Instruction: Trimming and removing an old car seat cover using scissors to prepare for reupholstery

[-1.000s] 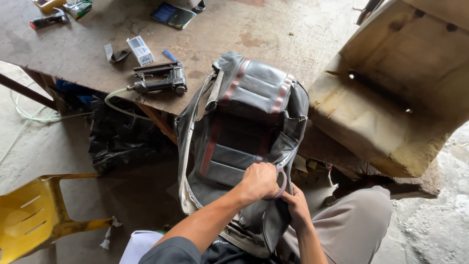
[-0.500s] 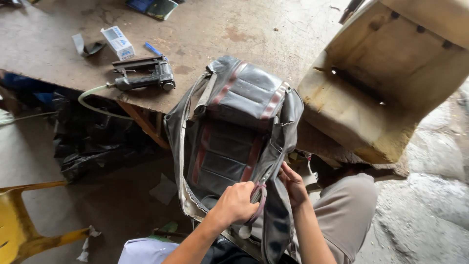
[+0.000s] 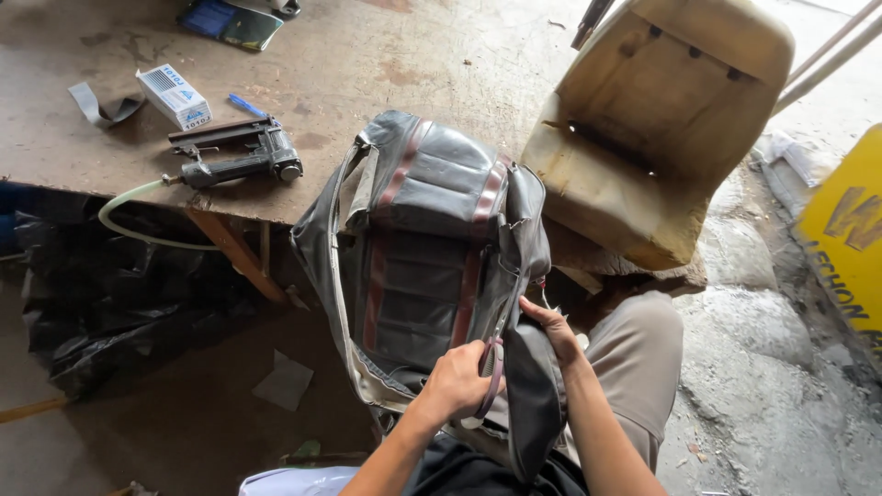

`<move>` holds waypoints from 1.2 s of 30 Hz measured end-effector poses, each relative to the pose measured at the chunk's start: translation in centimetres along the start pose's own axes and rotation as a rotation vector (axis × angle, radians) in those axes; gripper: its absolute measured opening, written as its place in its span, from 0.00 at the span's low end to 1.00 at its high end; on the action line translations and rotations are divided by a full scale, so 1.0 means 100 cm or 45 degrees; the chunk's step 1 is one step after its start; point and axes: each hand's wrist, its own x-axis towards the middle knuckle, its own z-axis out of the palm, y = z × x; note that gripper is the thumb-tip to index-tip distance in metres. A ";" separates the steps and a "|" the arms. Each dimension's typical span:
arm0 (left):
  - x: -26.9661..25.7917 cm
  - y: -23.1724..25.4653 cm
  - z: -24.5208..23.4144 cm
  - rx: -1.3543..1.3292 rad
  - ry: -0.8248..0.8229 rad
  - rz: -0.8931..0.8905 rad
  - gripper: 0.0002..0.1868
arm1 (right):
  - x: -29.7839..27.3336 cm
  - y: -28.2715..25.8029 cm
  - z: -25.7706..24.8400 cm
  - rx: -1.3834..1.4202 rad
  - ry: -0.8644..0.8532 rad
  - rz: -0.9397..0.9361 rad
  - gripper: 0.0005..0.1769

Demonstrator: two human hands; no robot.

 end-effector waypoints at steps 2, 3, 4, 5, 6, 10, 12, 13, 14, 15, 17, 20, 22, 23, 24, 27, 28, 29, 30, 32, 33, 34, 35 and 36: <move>-0.004 -0.006 0.001 0.001 0.006 0.011 0.17 | -0.017 0.002 0.016 -0.020 -0.028 0.009 0.19; -0.005 -0.008 0.001 0.001 0.017 0.010 0.17 | -0.025 0.001 0.024 -0.041 -0.062 0.031 0.19; -0.004 -0.009 0.002 -0.003 0.016 0.018 0.17 | -0.032 0.001 0.030 -0.046 -0.059 0.024 0.19; -0.002 -0.011 0.003 0.010 0.025 0.014 0.18 | -0.037 0.002 0.036 -0.047 -0.072 0.055 0.21; 0.001 -0.012 0.004 0.023 0.033 0.011 0.19 | -0.041 0.001 0.041 -0.048 -0.086 0.087 0.24; -0.007 0.000 -0.005 0.042 -0.031 -0.038 0.23 | 0.007 0.006 0.000 0.030 -0.091 0.055 0.26; -0.003 0.003 -0.005 0.036 -0.010 -0.067 0.24 | 0.032 0.005 -0.022 -0.051 0.038 -0.086 0.21; 0.003 -0.001 -0.001 0.047 -0.014 -0.068 0.24 | 0.026 0.004 -0.015 -0.039 0.039 -0.087 0.21; 0.011 -0.005 0.003 0.059 0.022 -0.053 0.22 | 0.020 0.001 -0.009 0.020 -0.009 -0.006 0.19; 0.018 -0.008 0.007 0.069 0.058 -0.042 0.19 | 0.015 -0.002 -0.002 0.077 -0.058 0.080 0.17; 0.031 -0.008 0.010 0.076 0.065 -0.054 0.19 | 0.007 -0.010 0.002 0.130 -0.119 0.153 0.18; 0.051 -0.005 0.014 0.095 0.068 -0.052 0.19 | 0.013 -0.018 -0.010 0.170 -0.162 0.183 0.16; 0.063 -0.004 0.020 0.122 0.047 -0.049 0.20 | 0.013 -0.023 -0.020 0.181 -0.136 0.150 0.13; 0.070 -0.002 0.024 0.141 0.043 -0.056 0.24 | 0.009 -0.028 -0.023 0.151 -0.131 0.100 0.15; 0.076 -0.001 0.027 0.160 0.039 -0.062 0.27 | 0.005 -0.034 -0.026 0.120 -0.126 0.049 0.17; 0.091 0.005 0.036 0.213 0.062 -0.055 0.22 | 0.011 -0.046 -0.037 -0.034 -0.055 -0.054 0.21; 0.094 0.011 0.034 0.227 0.054 -0.067 0.22 | 0.012 -0.048 -0.037 -0.015 -0.055 -0.045 0.21; 0.097 0.016 0.033 0.230 0.060 -0.049 0.26 | 0.012 -0.052 -0.037 -0.041 -0.046 -0.058 0.22; 0.099 0.022 0.031 0.233 0.065 -0.030 0.31 | 0.012 -0.054 -0.036 -0.067 -0.037 -0.071 0.24; 0.107 0.024 0.029 0.273 0.076 -0.030 0.29 | 0.015 -0.053 -0.036 -0.026 -0.076 -0.087 0.26; 0.110 0.026 0.027 0.302 0.095 -0.018 0.26 | 0.016 -0.053 -0.036 0.000 -0.116 -0.112 0.28; 0.112 0.026 0.029 0.312 0.088 -0.020 0.26 | 0.014 -0.053 -0.036 0.012 -0.114 -0.112 0.28; 0.114 0.026 0.029 0.340 0.099 -0.011 0.21 | 0.013 -0.053 -0.036 0.004 -0.108 -0.112 0.28; 0.115 0.026 0.029 0.368 0.110 -0.001 0.17 | 0.012 -0.053 -0.035 -0.005 -0.101 -0.111 0.29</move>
